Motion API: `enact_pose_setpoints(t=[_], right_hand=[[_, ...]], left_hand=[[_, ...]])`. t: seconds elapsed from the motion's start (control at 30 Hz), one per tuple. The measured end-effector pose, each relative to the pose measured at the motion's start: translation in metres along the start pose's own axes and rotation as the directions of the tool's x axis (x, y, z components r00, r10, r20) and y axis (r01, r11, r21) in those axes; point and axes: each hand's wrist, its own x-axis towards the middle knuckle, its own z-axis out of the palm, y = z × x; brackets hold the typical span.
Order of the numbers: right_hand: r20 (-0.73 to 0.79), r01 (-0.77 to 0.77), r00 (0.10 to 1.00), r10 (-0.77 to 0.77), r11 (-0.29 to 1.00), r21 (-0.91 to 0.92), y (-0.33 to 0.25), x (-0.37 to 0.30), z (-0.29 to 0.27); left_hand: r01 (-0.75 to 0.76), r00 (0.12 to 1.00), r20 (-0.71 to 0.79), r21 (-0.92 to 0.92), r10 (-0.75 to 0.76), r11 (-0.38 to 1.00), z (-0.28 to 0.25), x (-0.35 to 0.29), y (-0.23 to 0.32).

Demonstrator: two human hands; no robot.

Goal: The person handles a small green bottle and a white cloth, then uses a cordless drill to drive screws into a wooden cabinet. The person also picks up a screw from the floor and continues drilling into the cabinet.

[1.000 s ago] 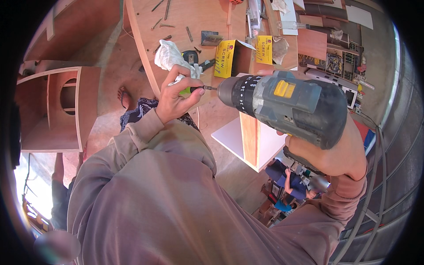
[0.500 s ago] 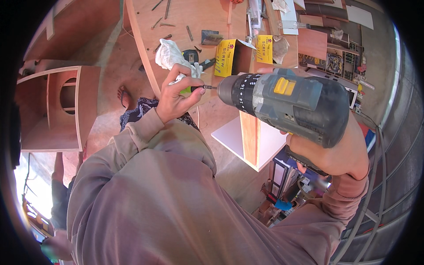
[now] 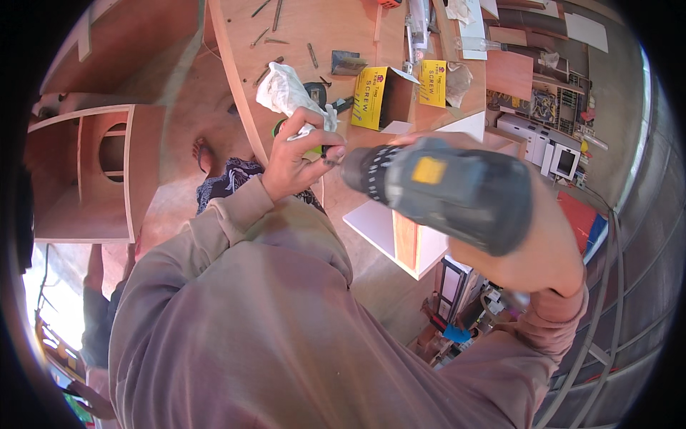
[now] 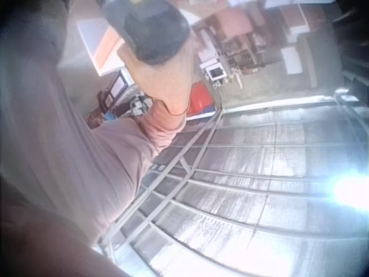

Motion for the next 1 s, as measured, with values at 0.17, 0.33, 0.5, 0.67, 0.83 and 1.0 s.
enact_pose_setpoints(t=[0.17, 0.33, 0.5, 0.67, 0.83, 1.0], right_hand=[[-0.207, -0.24, 0.959, 0.193, 0.942, -0.235, -0.008, -0.04, -0.031], [-0.358, -0.29, 0.888, 0.288, 0.956, 0.049, 0.02, -0.076, -0.03], [-0.388, -0.064, 0.884, 0.26, 0.89, 0.451, 0.078, -0.062, 0.035], [-0.35, -0.068, 0.841, 0.413, 0.722, 0.688, 0.12, -0.066, 0.071], [-0.459, 0.123, 0.822, 0.336, 0.683, 0.72, 0.176, -0.061, 0.117], [-0.627, 0.263, 0.731, 0.269, 0.737, 0.623, 0.216, -0.02, 0.178]], left_hand=[[0.047, 0.998, 0.031, 0.009, -0.048, 0.999, -0.003, -0.005, 0.003], [0.101, 0.992, 0.069, 0.012, -0.102, 0.995, -0.008, -0.008, -0.008], [-0.008, 0.974, 0.223, 0.215, -0.041, 0.977, -0.04, -0.012, -0.024], [-0.015, 0.973, 0.224, 0.301, -0.055, 0.953, -0.06, -0.012, -0.028], [0.083, 0.982, 0.136, 0.321, -0.133, 0.943, -0.068, -0.002, -0.015], [0.168, 0.964, 0.116, 0.433, -0.24, 0.885, -0.089, -0.006, 0.024]])
